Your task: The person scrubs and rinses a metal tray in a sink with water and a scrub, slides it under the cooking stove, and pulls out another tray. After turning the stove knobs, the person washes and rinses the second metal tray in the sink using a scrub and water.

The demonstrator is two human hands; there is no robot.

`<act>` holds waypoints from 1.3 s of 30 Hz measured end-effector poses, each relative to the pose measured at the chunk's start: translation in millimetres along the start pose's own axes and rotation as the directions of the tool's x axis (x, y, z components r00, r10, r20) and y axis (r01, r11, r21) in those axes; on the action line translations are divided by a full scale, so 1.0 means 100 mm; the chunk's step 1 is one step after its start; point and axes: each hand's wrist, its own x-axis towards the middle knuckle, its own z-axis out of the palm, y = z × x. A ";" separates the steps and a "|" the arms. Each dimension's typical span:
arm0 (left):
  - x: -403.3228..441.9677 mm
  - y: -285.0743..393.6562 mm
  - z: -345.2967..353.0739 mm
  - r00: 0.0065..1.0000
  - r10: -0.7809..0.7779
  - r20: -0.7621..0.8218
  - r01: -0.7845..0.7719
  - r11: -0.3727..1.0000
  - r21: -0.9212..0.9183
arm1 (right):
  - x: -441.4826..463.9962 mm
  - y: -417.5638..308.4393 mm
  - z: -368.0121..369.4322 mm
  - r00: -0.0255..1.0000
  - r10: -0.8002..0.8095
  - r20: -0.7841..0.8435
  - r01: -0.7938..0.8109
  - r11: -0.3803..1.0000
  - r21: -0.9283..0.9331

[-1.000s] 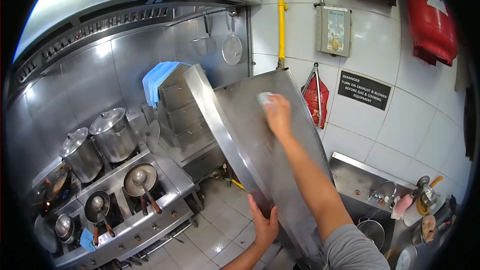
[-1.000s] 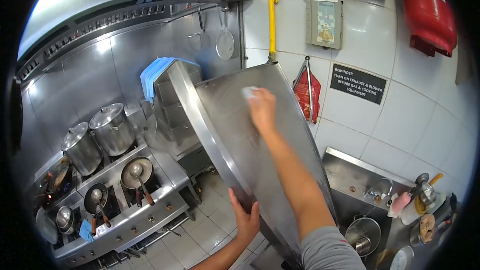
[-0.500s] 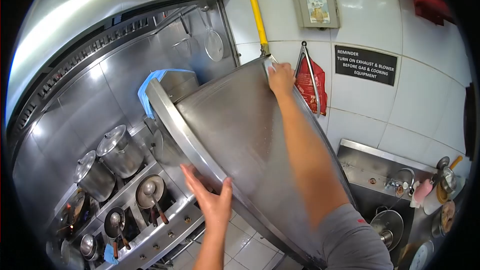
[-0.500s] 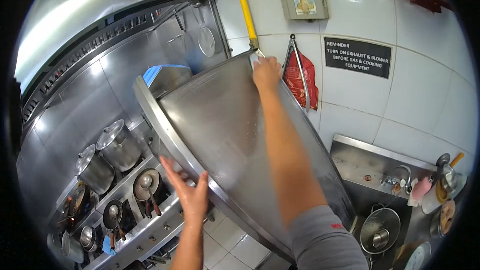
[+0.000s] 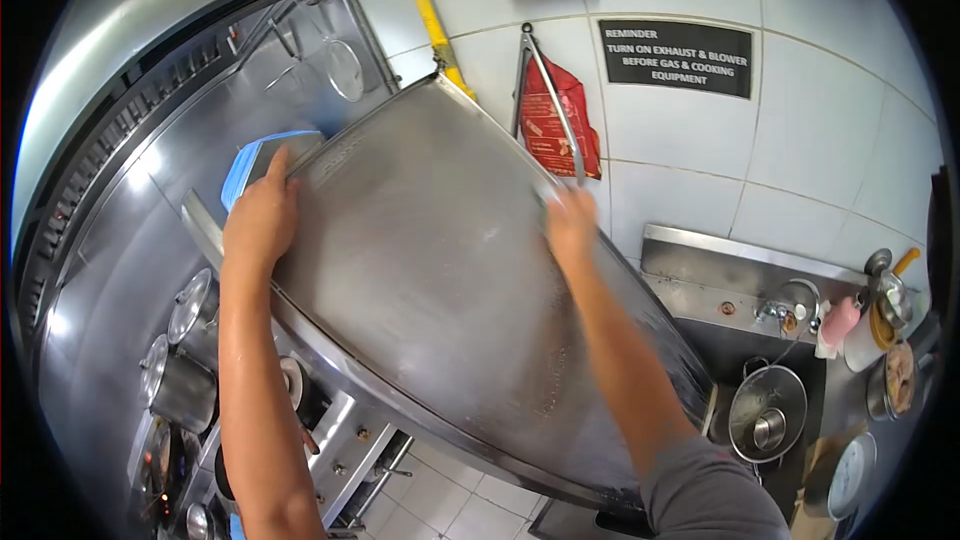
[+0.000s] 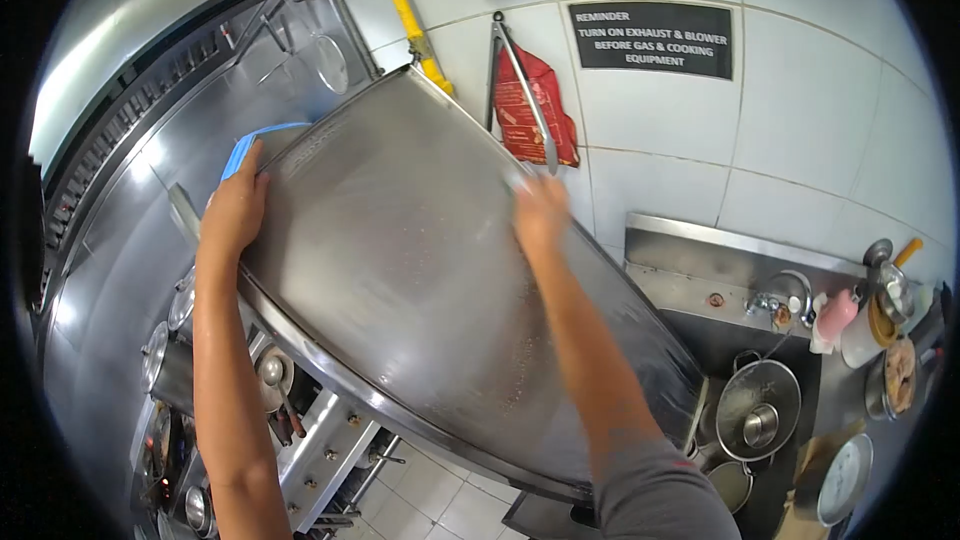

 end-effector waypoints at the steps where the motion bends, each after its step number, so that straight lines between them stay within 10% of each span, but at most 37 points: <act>1: -0.01 0.01 -0.02 1.000 0.012 0.006 -0.012 1.000 -0.009 | -0.55 0.48 -0.37 0.991 0.106 0.083 -0.088 0.977 -0.194; 5: -0.01 0.01 0.07 0.996 0.089 0.021 -0.088 0.996 -0.030 | -2.97 2.03 -2.54 0.743 0.670 0.015 -0.568 0.642 -0.515; 6: 0.01 0.03 0.09 0.995 0.100 0.009 -0.100 0.995 -0.011 | -3.11 1.77 -3.00 0.493 0.869 0.040 -0.714 0.430 -0.553; 8: 0.04 0.05 0.09 0.996 0.088 -0.001 -0.088 0.996 -0.006 | -3.39 1.53 -3.19 0.333 0.926 -0.178 -0.796 0.175 -0.579; 9: 0.05 0.04 0.10 0.997 0.077 0.003 -0.077 0.997 -0.005 | -3.37 1.55 -3.05 0.334 0.928 -0.164 -0.796 0.185 -0.576; 11: 0.06 -0.01 0.14 0.998 0.058 0.032 -0.057 0.998 -0.025 | -3.19 1.68 -2.62 0.722 0.692 -0.012 -0.569 0.584 -0.579; 12: 0.04 0.03 0.10 0.998 0.036 0.050 -0.036 0.999 -0.015 | -2.36 1.26 -2.32 0.499 0.856 0.135 -0.697 0.489 -0.524; 14: 0.02 0.04 0.08 0.997 0.049 0.064 -0.049 0.999 0.000 | -1.46 0.56 -1.36 0.822 0.570 0.011 -0.544 0.790 -0.285; 18: 0.01 -0.01 0.08 0.995 0.051 0.081 -0.053 0.998 0.027 | 0.02 -1.09 0.00 0.956 0.246 0.160 -0.265 0.958 0.107; 20: 0.02 -0.01 0.07 0.995 0.052 0.082 -0.050 0.998 -0.022 | 0.39 -1.87 -0.19 0.907 -0.084 0.412 -0.049 0.952 0.302; 26: 0.01 0.02 0.01 0.996 0.032 0.079 -0.030 0.999 -0.023 | 0.65 -1.02 0.14 0.934 0.114 0.338 -0.163 0.979 0.121; 28: 0.02 0.03 0.02 0.997 0.017 0.069 -0.015 0.999 -0.037 | 0.29 -1.31 0.09 0.932 -0.188 0.310 0.059 0.923 0.381; 31: -0.02 0.01 0.05 0.992 0.001 0.122 -0.002 1.000 0.007 | 0.43 -1.23 0.06 0.915 -0.184 0.359 0.021 0.910 0.413; 33: 0.00 0.03 0.02 0.996 0.030 0.079 -0.028 0.999 -0.024 | 0.90 -0.92 0.15 0.926 0.154 0.344 -0.165 0.986 0.002; 36: -0.02 0.07 -0.01 0.997 0.034 0.064 -0.033 0.999 -0.010 | 0.85 -1.21 0.38 0.956 0.128 0.264 -0.128 0.992 -0.018; 39: 0.04 0.03 0.08 0.998 0.004 0.066 -0.004 1.000 0.000 | 0.63 -2.07 0.19 0.917 -0.078 0.392 -0.062 0.941 0.331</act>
